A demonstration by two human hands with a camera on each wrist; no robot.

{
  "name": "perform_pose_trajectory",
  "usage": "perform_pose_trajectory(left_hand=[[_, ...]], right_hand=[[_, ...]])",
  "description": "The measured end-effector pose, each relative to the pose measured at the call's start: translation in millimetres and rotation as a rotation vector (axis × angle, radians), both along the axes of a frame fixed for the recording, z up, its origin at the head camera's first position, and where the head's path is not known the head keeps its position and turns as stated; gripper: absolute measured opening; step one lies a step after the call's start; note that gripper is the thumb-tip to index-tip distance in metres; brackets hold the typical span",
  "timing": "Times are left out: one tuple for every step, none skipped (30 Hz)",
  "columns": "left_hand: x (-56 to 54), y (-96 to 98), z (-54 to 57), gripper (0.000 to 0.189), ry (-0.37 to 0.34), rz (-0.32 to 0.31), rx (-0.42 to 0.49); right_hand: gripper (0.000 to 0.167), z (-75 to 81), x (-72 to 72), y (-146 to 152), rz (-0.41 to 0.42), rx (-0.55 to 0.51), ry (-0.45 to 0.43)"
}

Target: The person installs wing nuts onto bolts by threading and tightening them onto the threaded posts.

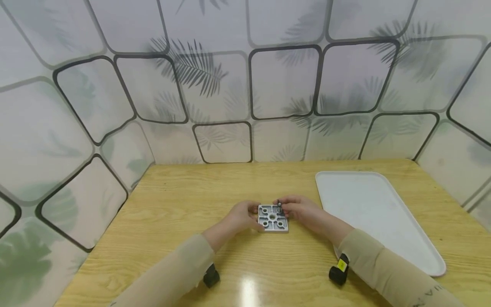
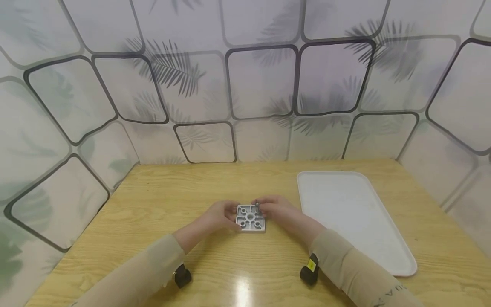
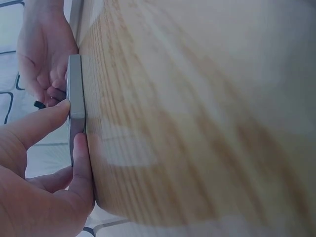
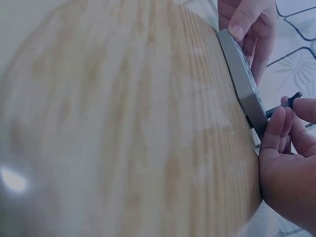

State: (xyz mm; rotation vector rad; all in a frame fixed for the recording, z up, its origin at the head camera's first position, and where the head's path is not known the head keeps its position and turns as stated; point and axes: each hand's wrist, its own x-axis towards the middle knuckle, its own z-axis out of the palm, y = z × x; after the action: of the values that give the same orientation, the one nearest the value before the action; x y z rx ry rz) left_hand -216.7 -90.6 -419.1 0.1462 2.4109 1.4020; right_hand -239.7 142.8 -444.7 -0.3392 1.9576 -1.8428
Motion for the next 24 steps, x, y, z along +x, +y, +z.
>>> perform_pose_trajectory(left_hand=[[0.1, 0.1, 0.3, 0.082, 0.001, 0.0, -0.001], [0.2, 0.2, 0.2, 0.082, 0.001, 0.002, -0.002], [0.0, 0.3, -0.3, 0.081, 0.002, 0.002, -0.004], [-0.2, 0.3, -0.6, 0.082, 0.002, 0.003, -0.007], [-0.4, 0.4, -0.9, 0.082, 0.004, 0.003, -0.008], [-0.4, 0.4, -1.2, 0.081, 0.007, 0.003, -0.012], [-0.5, 0.4, -1.5, 0.081, 0.01, 0.002, -0.013], [-0.5, 0.4, -1.7, 0.081, 0.012, 0.002, -0.014], [-0.4, 0.4, -1.9, 0.081, 0.013, 0.001, -0.015], [-0.2, 0.2, -2.1, 0.081, 0.013, 0.001, -0.015], [0.0, 0.0, -2.4, 0.081, 0.014, 0.001, -0.015], [0.3, -0.1, -2.4, 0.081, 0.011, 0.001, -0.013], [0.5, -0.3, -2.2, 0.081, 0.01, 0.001, -0.01], [0.7, -0.3, -2.3, 0.082, 0.006, 0.002, -0.005], [1.0, -0.2, -2.1, 0.082, 0.003, 0.003, -0.003], [1.0, -0.2, -1.9, 0.082, 0.002, 0.004, -0.001], [1.1, -0.1, -1.8, 0.081, 0.004, 0.003, 0.001], [1.0, 0.0, -1.8, 0.081, 0.005, 0.002, 0.001], [0.7, 0.0, -2.0, 0.081, 0.007, 0.001, 0.0], [0.3, 0.1, -2.6, 0.081, 0.008, 0.0, 0.0], [0.3, 0.1, -2.6, 0.08, 0.014, -0.004, -0.002], [0.0, 0.1, -2.8, 0.08, 0.015, -0.006, -0.001], [-0.1, 0.2, -3.0, 0.08, 0.017, -0.008, -0.001], [-0.3, 0.3, -2.8, 0.08, 0.016, -0.009, 0.001]], right_hand=[[0.042, 0.6, 0.9, -0.7, -0.008, 0.009, 0.003], [0.041, 1.4, 1.9, -1.5, -0.017, 0.019, 0.004], [0.04, 1.8, 2.6, -2.3, -0.026, 0.03, 0.008], [0.04, 2.2, 3.4, -3.1, -0.037, 0.045, 0.007], [0.039, 2.5, 4.3, -3.8, -0.05, 0.055, 0.009], [0.039, 2.8, 5.0, -4.6, -0.062, 0.07, 0.01], [0.037, 3.1, 5.8, -5.3, -0.073, 0.08, 0.01], [0.036, 3.1, 6.2, -6.3, -0.087, 0.091, 0.009], [0.034, 3.1, 6.7, -7.0, -0.097, 0.099, 0.012], [0.032, 2.9, 6.7, -8.3, -0.113, 0.103, 0.01], [0.031, 2.8, 7.0, -9.6, -0.124, 0.104, 0.015], [0.029, 2.9, 7.2, -11.0, -0.134, 0.106, 0.019], [0.029, 2.9, 7.6, -12.1, -0.142, 0.111, 0.026], [0.028, 3.3, 8.2, -13.1, -0.154, 0.116, 0.028], [0.029, 3.6, 8.6, -13.7, -0.158, 0.121, 0.034], [0.031, 4.1, 8.9, -14.3, -0.166, 0.125, 0.034], [0.034, 4.7, 9.4, -14.1, -0.163, 0.132, 0.042], [0.037, 5.1, 9.4, -13.8, -0.159, 0.137, 0.043], [0.041, 5.2, 9.0, -13.0, -0.153, 0.137, 0.045], [0.046, 5.1, 8.2, -12.2, -0.148, 0.126, 0.037], [0.051, 4.9, 7.3, -10.7, -0.128, 0.116, 0.039], [0.055, 4.7, 6.3, -9.3, -0.111, 0.093, 0.03], [0.058, 4.1, 4.9, -7.6, -0.093, 0.063, 0.019], [0.06, 3.6, 3.6, -6.0, -0.078, 0.03, 0.004]])
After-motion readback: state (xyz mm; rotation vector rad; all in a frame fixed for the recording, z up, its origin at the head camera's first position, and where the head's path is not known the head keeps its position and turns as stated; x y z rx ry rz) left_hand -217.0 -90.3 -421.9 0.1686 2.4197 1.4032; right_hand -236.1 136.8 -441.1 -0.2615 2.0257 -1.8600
